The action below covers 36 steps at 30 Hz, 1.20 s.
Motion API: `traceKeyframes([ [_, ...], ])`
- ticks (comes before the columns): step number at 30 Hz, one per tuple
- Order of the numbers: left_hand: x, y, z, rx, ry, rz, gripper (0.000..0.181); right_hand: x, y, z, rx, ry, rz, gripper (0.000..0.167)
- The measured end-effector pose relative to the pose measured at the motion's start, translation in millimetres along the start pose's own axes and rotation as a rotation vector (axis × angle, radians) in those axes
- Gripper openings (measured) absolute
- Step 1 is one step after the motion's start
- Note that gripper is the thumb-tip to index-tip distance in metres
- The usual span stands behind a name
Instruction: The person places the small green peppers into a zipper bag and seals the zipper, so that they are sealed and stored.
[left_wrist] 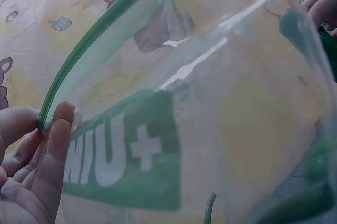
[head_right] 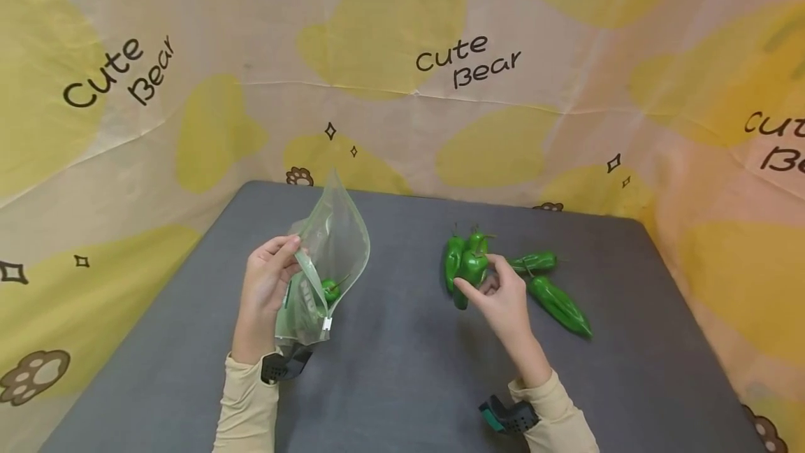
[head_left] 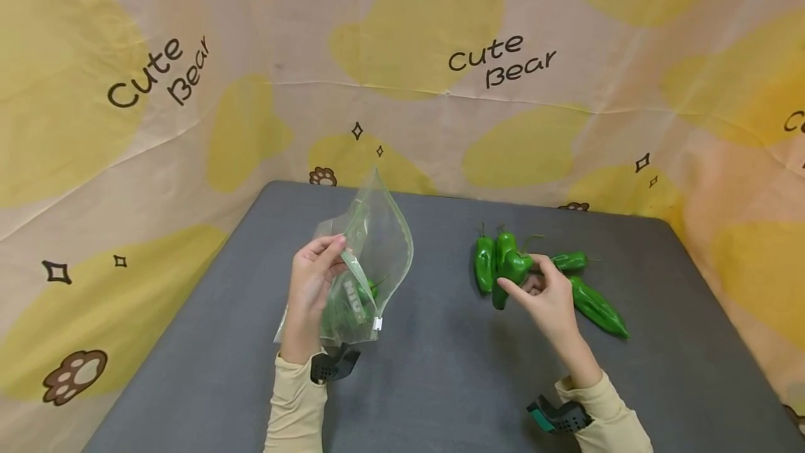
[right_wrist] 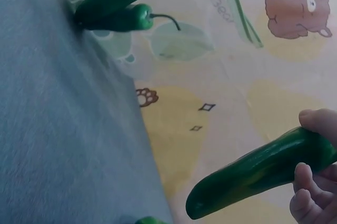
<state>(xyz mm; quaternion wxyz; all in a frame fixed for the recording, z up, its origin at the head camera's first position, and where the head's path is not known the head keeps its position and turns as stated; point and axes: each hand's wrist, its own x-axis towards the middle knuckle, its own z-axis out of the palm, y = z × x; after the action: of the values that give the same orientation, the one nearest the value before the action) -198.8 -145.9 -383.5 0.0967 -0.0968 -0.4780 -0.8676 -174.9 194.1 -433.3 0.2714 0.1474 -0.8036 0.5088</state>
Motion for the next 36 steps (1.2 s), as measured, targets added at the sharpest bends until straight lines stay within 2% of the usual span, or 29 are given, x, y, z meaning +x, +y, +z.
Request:
traceKeyframes([
  [5,-1.2,-3.5,2.0,0.003,-0.017,-0.013,0.028,7.2,-38.4,5.8,-0.032,0.001,0.049,0.044],
  [12,-2.2,-5.4,3.1,-0.004,-0.006,-0.024,0.027,19.3,-75.0,20.9,0.16,0.071,0.067,0.044],
  [16,-2.5,-5.2,3.1,0.001,0.001,-0.038,0.027,23.8,-78.7,30.7,0.298,0.059,0.045,0.044],
  [22,-0.7,-4.9,2.3,0.0,-0.027,-0.033,0.027,31.0,-83.8,45.4,0.545,0.032,-0.046,0.04],
  [25,-1.2,-5.1,1.5,0.008,-0.019,-0.037,0.027,31.0,-87.7,54.3,0.605,0.015,-0.093,0.037],
  [30,-1.9,-6.2,2.1,0.016,-0.018,-0.044,0.025,29.3,-88.1,66.8,0.657,0.044,-0.183,0.042],
  [36,0.6,-6.1,4.8,0.006,-0.015,-0.031,0.028,21.6,-86.5,78.0,0.755,-0.033,-0.145,0.039],
])
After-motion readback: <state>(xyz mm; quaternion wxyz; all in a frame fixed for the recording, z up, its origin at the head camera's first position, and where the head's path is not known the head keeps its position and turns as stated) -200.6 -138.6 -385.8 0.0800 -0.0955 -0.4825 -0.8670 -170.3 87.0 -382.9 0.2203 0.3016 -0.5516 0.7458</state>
